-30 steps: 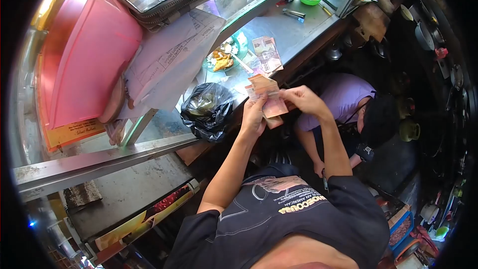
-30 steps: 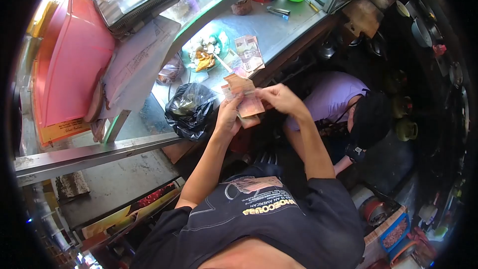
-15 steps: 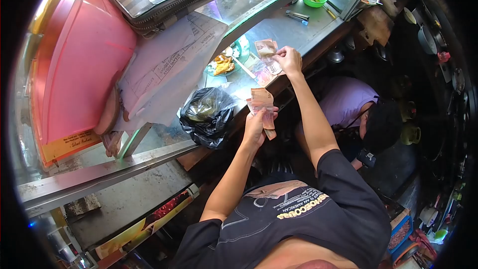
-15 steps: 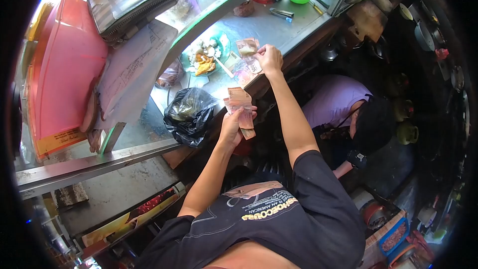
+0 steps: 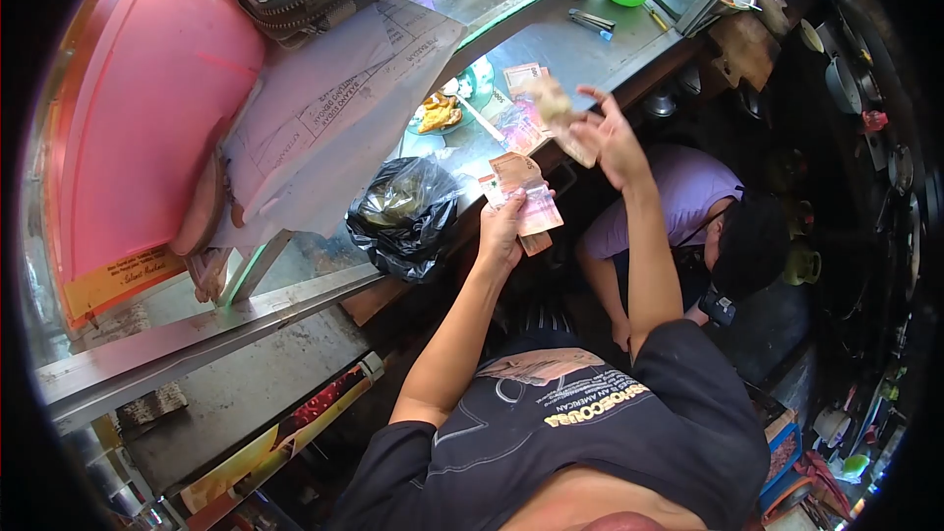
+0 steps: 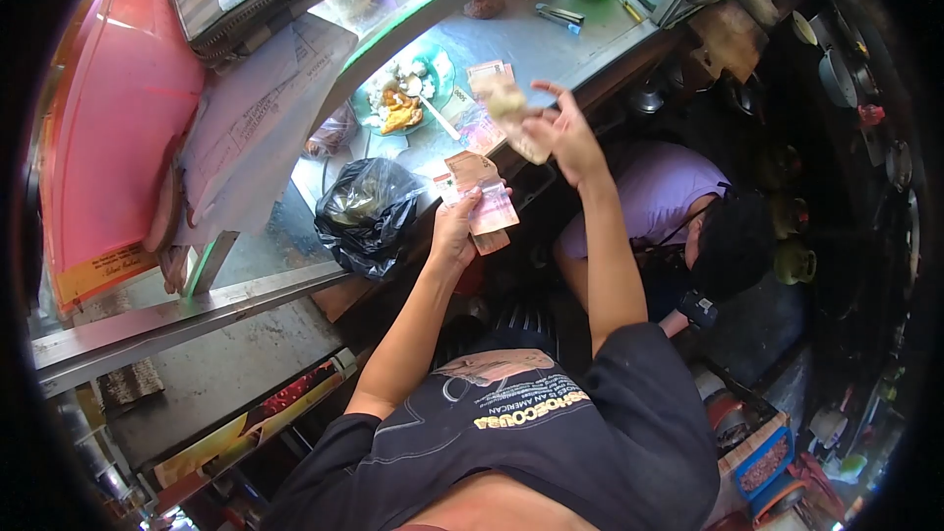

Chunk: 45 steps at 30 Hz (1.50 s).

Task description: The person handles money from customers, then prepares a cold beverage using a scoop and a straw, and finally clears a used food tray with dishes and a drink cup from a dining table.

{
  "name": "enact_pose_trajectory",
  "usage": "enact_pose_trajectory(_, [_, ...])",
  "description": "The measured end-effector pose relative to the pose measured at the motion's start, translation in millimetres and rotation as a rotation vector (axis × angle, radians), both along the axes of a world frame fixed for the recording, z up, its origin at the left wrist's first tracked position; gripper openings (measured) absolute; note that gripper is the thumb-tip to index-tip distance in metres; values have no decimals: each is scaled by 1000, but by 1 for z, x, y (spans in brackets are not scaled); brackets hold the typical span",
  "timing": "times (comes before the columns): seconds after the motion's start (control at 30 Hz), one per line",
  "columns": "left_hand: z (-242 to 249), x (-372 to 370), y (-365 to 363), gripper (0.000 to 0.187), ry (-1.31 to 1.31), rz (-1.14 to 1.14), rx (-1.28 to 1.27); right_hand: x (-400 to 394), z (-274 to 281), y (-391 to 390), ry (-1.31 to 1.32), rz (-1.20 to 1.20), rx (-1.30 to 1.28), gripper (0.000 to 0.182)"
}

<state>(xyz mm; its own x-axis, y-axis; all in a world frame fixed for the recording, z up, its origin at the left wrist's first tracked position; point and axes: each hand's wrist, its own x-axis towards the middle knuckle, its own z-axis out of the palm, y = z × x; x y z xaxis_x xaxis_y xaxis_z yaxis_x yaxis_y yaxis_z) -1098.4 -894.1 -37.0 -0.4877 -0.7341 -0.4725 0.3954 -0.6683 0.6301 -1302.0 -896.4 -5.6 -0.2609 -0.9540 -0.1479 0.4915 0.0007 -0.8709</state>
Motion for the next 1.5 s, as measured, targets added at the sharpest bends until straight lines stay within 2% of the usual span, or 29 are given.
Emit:
enact_pose_trajectory(0.07, [-4,-3,1,29,47,12,41,30,3,22,55,-1,83,46])
enact_pose_trajectory(0.13, [-11,-5,-1,29,36,28,131,49,-20,37,440,0,90,42])
enact_pose_trajectory(0.17, [5,-6,0,30,187,-4,148,62,-12,42,549,-41,118,38])
enact_pose_trajectory(0.2, [13,-8,2,29,176,-22,141,67,-12,44,744,-56,114,35])
enact_pose_trajectory(0.27, [21,-9,3,27,152,-56,123,72,-1,44,940,25,152,34])
enact_pose_trajectory(0.3, [10,-11,7,27,73,-17,91,69,-2,40,998,27,103,32])
enact_pose_trajectory(0.33, [-1,-8,7,27,51,-9,40,58,-7,31,1191,51,30,32])
enact_pose_trajectory(0.4, [-19,-3,10,28,8,3,-56,44,-36,-3,1240,-143,31,33])
enact_pose_trajectory(0.5, [-7,-2,13,30,46,2,-4,49,-45,-45,1461,-308,14,39])
enact_pose_trajectory(0.6, [-2,0,8,27,47,1,6,51,-67,-66,1445,-277,160,46])
enact_pose_trajectory(0.63, [-5,3,5,25,34,4,8,47,-57,-68,1270,-174,276,40])
enact_pose_trajectory(0.73, [-14,9,6,21,14,-20,47,34,-56,-71,1210,-37,292,31])
enact_pose_trajectory(0.77, [-16,8,5,21,17,-4,50,31,-55,-70,1196,-72,281,26])
enact_pose_trajectory(0.8, [-19,7,4,22,20,13,51,26,-56,-65,1103,-123,168,25])
enact_pose_trajectory(0.87, [-15,6,4,24,17,48,48,10,-46,-46,926,-33,215,20])
enact_pose_trajectory(0.93, [-10,3,1,24,19,44,76,7,-29,-13,503,48,215,16])
enact_pose_trajectory(1.0, [-7,1,0,27,7,12,94,18,-17,15,327,203,279,14])
enact_pose_trajectory(1.07, [-6,-5,-1,30,-3,21,59,27,-20,25,486,420,193,16])
enact_pose_trajectory(1.13, [-6,-13,2,36,-19,77,-20,23,-12,14,979,417,323,18])
enact_pose_trajectory(1.17, [-4,-9,-2,50,59,6,49,24,-8,4,1046,416,355,19])
enact_pose_trajectory(1.27, [-5,4,-12,47,347,-184,100,38,11,-11,1111,495,394,20])
enact_pose_trajectory(1.3, [-7,-11,-9,43,225,65,99,39,11,-11,1123,530,376,20])
enact_pose_trajectory(1.33, [0,-12,-7,35,30,69,-64,39,10,-10,1134,571,362,21])
enact_pose_trajectory(1.37, [-4,-10,-4,33,40,65,-102,36,17,-12,1138,653,418,22])
enact_pose_trajectory(1.4, [-8,-8,0,32,49,59,-138,25,4,-13,1021,607,326,22])
enact_pose_trajectory(1.47, [-6,-3,6,33,105,15,-110,12,2,-34,1164,263,453,27])
enact_pose_trajectory(1.5, [-6,-1,10,33,132,-6,-95,2,-13,-57,1241,37,410,33])
